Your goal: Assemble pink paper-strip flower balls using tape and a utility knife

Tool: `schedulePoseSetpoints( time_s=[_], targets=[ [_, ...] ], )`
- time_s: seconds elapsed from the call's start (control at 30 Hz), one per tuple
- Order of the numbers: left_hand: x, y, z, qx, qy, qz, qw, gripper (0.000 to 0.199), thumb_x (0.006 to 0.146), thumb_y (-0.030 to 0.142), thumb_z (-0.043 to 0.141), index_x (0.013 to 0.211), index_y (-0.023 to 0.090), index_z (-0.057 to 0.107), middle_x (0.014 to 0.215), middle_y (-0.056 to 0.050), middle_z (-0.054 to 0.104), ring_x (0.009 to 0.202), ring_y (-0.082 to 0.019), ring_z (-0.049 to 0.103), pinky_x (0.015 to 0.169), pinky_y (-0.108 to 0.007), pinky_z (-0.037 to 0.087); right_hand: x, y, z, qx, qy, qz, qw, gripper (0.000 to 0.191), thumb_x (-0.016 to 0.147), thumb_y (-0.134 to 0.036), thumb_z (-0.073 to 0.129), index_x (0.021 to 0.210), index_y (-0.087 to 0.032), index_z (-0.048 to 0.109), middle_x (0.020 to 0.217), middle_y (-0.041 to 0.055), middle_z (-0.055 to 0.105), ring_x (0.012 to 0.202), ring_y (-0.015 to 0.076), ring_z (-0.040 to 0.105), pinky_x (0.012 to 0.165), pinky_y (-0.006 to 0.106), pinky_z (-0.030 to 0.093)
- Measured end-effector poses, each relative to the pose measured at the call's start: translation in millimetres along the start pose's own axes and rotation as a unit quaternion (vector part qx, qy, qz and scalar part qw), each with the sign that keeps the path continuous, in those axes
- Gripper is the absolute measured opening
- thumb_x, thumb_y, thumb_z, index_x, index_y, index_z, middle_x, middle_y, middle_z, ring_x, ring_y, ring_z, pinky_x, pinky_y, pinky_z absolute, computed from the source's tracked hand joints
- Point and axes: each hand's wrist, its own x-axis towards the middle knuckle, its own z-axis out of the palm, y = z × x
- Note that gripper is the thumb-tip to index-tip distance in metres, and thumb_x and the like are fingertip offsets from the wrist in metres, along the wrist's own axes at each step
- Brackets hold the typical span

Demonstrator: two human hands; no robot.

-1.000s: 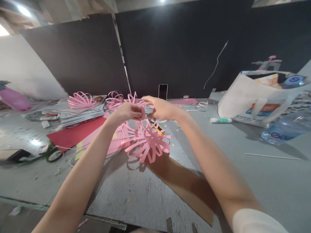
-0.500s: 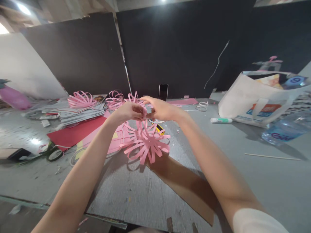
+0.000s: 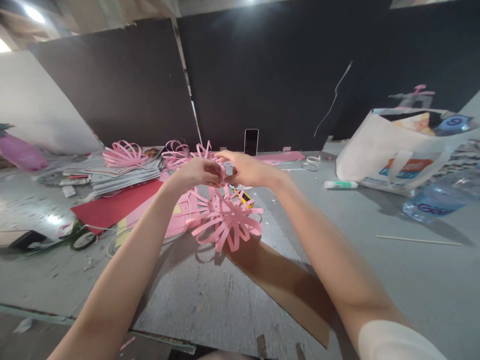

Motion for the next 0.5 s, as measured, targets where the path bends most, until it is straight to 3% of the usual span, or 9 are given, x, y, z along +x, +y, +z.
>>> schedulePoseSetpoints(
  time_s=[0.27,0.5],
  targets=[
    [0.6,-0.2,0.0,0.012,-0.007,0.006,1.000,0.016,0.070,0.010,0.070,0.084,0.013,0.077,0.082,-0.007,0.075,0.079,-0.018,0.073,0.081,-0.034,0.062,0.5,0.2,1.6,-0.025,-0.004,-0.011,1.000,0.066,0.077,-0.030,0.083,0.140,-0.028,0.064,0.135,0.0100,0.069,0.092,0.0238,0.068,0.075,0.032,0.052],
    [3.6,-2.6,-1.4,0.018,-0.019,0.019,0.999,0.017,0.069,0.010,0.070,0.085,0.012,0.076,0.083,-0.007,0.075,0.080,-0.018,0.073,0.081,-0.033,0.061,2.0,5.1,2.7,-0.084,0.000,-0.023,0.996,0.062,0.081,-0.039,0.079,0.141,-0.028,0.062,0.115,0.0078,0.074,0.088,0.0243,0.068,0.074,0.034,0.050]
  ],
)
